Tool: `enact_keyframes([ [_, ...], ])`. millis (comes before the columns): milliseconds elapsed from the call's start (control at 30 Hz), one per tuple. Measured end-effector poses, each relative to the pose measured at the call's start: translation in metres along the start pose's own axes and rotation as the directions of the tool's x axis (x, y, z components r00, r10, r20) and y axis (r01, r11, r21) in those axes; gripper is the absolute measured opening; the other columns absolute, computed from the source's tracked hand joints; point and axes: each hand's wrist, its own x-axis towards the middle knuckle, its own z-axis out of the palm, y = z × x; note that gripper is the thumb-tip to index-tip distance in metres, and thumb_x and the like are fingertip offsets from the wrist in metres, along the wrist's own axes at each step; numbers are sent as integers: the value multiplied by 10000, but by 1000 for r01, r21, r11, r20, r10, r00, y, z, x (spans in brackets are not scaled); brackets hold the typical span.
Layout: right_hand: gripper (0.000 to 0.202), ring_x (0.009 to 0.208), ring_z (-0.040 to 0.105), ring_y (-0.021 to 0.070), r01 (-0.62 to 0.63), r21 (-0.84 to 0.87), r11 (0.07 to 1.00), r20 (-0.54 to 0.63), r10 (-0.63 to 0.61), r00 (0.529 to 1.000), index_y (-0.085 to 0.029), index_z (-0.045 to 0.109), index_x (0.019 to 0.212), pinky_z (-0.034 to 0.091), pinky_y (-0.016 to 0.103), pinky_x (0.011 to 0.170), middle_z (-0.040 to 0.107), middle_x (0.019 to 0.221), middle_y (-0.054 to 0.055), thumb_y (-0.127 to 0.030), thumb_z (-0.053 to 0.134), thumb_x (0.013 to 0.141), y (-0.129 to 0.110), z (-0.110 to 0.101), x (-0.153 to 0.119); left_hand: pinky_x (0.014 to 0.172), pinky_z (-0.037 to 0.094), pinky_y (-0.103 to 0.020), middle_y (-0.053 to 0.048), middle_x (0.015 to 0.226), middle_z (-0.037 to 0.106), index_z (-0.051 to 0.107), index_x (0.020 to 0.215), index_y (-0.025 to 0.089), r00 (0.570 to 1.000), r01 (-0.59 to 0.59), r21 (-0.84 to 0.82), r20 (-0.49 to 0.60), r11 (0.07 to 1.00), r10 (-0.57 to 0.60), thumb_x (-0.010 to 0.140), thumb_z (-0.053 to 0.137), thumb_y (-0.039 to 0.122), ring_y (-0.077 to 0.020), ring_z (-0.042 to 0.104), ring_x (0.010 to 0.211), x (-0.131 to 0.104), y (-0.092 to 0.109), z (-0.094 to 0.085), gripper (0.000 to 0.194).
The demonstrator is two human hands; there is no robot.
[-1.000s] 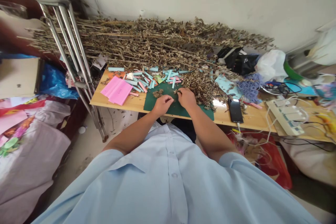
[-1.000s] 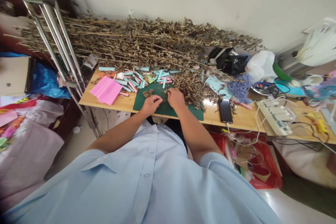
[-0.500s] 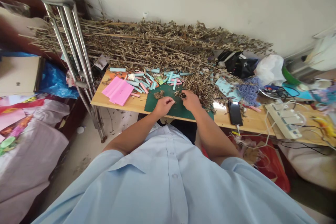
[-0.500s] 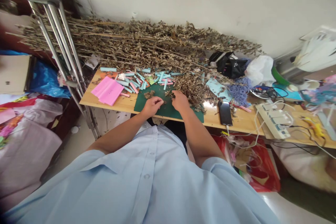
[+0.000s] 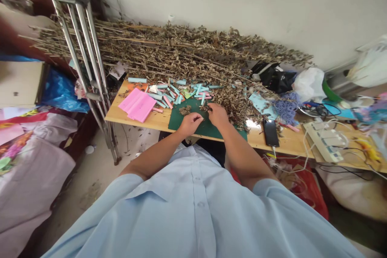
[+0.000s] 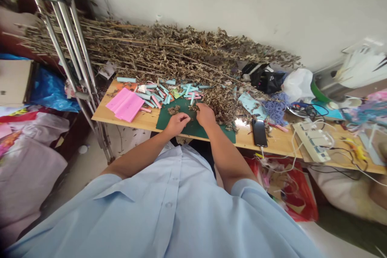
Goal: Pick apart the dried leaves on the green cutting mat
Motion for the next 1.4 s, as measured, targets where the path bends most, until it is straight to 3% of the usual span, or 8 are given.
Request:
enact_keyframes([
  [167, 671, 1128, 571, 295, 6, -114, 993, 88, 4, 996, -280, 440, 1449, 477, 377, 912, 485, 1389, 123, -197, 619, 808, -15, -12, -2, 701, 450, -253, -9, 700, 628, 679, 848, 156, 1000, -15, -22, 15, 1000, 15, 875, 578, 317, -135, 579, 703, 1, -1, 0, 193],
  [333, 678, 1225, 496, 329, 118, -188, 975, 171, -86, 981, -401, 454, 1433, 455, 403, 937, 377, 1495, 85, -171, 627, 819, -19, -12, 2, 694, 447, -253, -6, 686, 619, 681, 841, 158, 999, -33, -40, 35, 999, 34, 877, 574, 305, -136, 570, 696, 1, 0, -1, 186],
  [533, 532, 1036, 605, 219, 140, -176, 974, 266, -90, 960, -280, 604, 1324, 453, 293, 917, 584, 1245, 97, -110, 558, 822, -5, -9, 12, 684, 446, -251, -8, 686, 622, 685, 829, 155, 999, -29, -69, 43, 997, 32, 872, 580, 301, -135, 565, 691, 0, -1, -2, 185],
  [800, 346, 1039, 617, 203, 115, -139, 984, 239, -80, 968, -192, 708, 1129, 445, 281, 933, 654, 1147, 104, -101, 561, 828, 4, -11, 20, 664, 439, -241, -4, 677, 618, 678, 818, 155, 998, -9, -104, 64, 994, 16, 868, 581, 298, -126, 558, 669, 3, -3, -3, 180],
  [933, 316, 1079, 608, 198, 78, -19, 997, 103, -76, 992, -183, 715, 1100, 432, 306, 981, 676, 1149, 89, -112, 555, 836, 9, -14, 20, 638, 430, -235, 11, 638, 589, 670, 817, 154, 999, 16, -137, 53, 990, -8, 865, 577, 301, -117, 540, 631, 3, -2, -4, 180],
  [1167, 321, 850, 653, 191, -92, 343, 935, -147, 150, 978, -185, 722, 1099, 499, 342, 852, 719, 1043, 70, -255, 577, 822, 19, -36, 14, 580, 412, -225, 27, 596, 549, 652, 830, 154, 998, 63, -189, 40, 980, -56, 862, 567, 285, -101, 516, 567, 2, 3, -6, 159],
  [1300, 366, 635, 636, 166, -188, 585, 789, -71, 281, 957, -161, 716, 1101, 530, 335, 700, 725, 837, 48, -288, 621, 772, 18, -39, 4, 565, 427, -225, 18, 619, 569, 659, 877, 148, 998, 60, -201, 13, 978, -59, 857, 589, 290, -99, 525, 558, 2, -1, -3, 160],
  [1400, 372, 578, 624, 149, -209, 741, 638, 21, 289, 957, -162, 725, 1061, 538, 312, 633, 708, 752, 19, -293, 678, 716, 13, -27, -5, 636, 497, -247, -30, 812, 663, 658, 1063, 146, 997, 61, -223, -36, 973, -70, 865, 589, 281, -104, 585, 617, 5, -5, 0, 249],
])
